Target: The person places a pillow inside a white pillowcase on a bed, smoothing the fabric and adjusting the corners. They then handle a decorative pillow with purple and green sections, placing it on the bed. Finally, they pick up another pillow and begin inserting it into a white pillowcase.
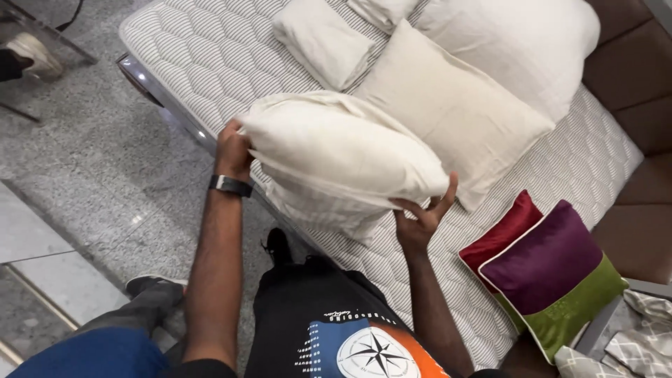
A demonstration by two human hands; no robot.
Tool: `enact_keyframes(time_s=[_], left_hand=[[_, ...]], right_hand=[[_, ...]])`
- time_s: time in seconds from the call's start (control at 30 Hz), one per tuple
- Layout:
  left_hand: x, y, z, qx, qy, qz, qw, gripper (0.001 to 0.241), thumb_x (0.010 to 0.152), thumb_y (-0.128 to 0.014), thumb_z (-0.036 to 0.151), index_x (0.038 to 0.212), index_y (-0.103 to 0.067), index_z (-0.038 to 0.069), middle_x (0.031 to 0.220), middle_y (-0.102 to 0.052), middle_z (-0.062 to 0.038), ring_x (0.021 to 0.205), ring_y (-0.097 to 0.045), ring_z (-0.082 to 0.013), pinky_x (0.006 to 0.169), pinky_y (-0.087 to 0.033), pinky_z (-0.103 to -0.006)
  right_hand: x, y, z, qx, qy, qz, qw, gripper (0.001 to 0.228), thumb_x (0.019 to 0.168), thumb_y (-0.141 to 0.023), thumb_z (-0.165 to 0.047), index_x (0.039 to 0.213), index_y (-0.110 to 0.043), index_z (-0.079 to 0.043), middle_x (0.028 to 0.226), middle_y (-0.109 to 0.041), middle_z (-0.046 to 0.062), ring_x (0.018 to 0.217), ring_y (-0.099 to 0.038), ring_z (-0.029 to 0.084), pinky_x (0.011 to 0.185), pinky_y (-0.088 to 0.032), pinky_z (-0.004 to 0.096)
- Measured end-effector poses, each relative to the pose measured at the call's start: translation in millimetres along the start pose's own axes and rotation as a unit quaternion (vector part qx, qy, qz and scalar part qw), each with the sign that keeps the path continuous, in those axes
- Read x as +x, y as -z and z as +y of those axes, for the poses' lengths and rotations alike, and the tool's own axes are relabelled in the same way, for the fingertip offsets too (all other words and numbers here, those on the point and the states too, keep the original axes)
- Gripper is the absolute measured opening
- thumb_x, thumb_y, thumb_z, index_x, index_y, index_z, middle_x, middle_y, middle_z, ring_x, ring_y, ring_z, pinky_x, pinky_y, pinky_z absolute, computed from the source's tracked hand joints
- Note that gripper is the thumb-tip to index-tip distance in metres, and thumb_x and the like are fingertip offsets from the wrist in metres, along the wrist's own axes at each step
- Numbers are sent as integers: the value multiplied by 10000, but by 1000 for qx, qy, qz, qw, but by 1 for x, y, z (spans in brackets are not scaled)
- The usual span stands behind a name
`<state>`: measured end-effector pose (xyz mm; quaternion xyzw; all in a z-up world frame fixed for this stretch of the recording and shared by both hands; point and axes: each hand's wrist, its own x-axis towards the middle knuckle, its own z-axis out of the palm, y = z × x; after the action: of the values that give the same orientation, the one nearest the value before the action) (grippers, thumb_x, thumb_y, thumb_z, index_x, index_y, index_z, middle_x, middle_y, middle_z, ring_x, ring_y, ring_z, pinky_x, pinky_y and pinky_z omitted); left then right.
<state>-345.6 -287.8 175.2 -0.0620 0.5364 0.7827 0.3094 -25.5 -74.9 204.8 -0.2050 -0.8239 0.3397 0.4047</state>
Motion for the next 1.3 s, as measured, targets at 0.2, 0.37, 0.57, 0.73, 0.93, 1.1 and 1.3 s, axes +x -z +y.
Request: enact_keyframes(time_s=[0.2,0.37,0.57,0.73,0.93,1.1,1.3], left_hand=[[35,15,-71,265,-174,-2,948,338,971,-660,25,1284,-532,18,1093,-740,-192,942,-750,-269,739,-649,-388],[15,16,-82,447,-175,9,877,688,869,-526,-98,1510,-398,116,1162,-691,-221,977,-683,-419,758,-564,-496],[-2,12,-91,448,-212,-30,868,748,810,-587,-59,1506,-351,78,1358,-530,-253,1153,-580,-488,850,-530,-556],[30,44,-147,504,-387,-87,767,709,790,-653,-70,1460,-461,65,1472,-513,-247,1316,-491,-510,1092,-448,-544],[18,29,-131,367,-316,-131,865,833,727,-499,-132,1539,-396,28,1456,-548,-254,1367,-500,-459,1131,-412,-527],[-8,17,-107,367,-158,-105,911,871,732,-487,-114,1569,-352,87,1366,-632,-192,1151,-670,-363,899,-582,-489],[-10,17,-111,358,-137,-103,918,704,948,-631,106,1584,-331,115,1321,-666,-159,1126,-709,-337,940,-604,-475]], right_hand=[[1,-5,59,30,-13,-64,997,230,711,-901,10,868,-806,-128,1690,-309,174,1586,-313,397,1306,-293,514],[-4,-4,59,-105,34,-162,981,208,656,-877,-23,809,-819,-152,1684,-274,228,1568,-294,424,1207,-314,551],[-39,-11,83,-174,74,-187,964,180,662,-882,-80,824,-817,-124,1682,-229,251,1555,-262,453,1186,-293,594],[-60,-9,93,-176,35,-166,970,192,695,-863,-50,873,-794,-73,1673,-199,326,1558,-246,474,1186,-302,577],[-77,-8,132,203,-164,-17,965,352,947,-733,-284,1187,-678,-32,1713,-207,222,1573,-289,342,1212,-308,474],[-41,-11,110,318,-295,53,900,729,1000,-613,-510,1500,-384,-31,1543,-445,155,1392,-458,290,1125,-406,466],[4,-9,70,311,-298,-42,902,772,992,-538,-553,1525,-360,-24,1491,-514,116,1366,-494,231,1138,-378,413]])
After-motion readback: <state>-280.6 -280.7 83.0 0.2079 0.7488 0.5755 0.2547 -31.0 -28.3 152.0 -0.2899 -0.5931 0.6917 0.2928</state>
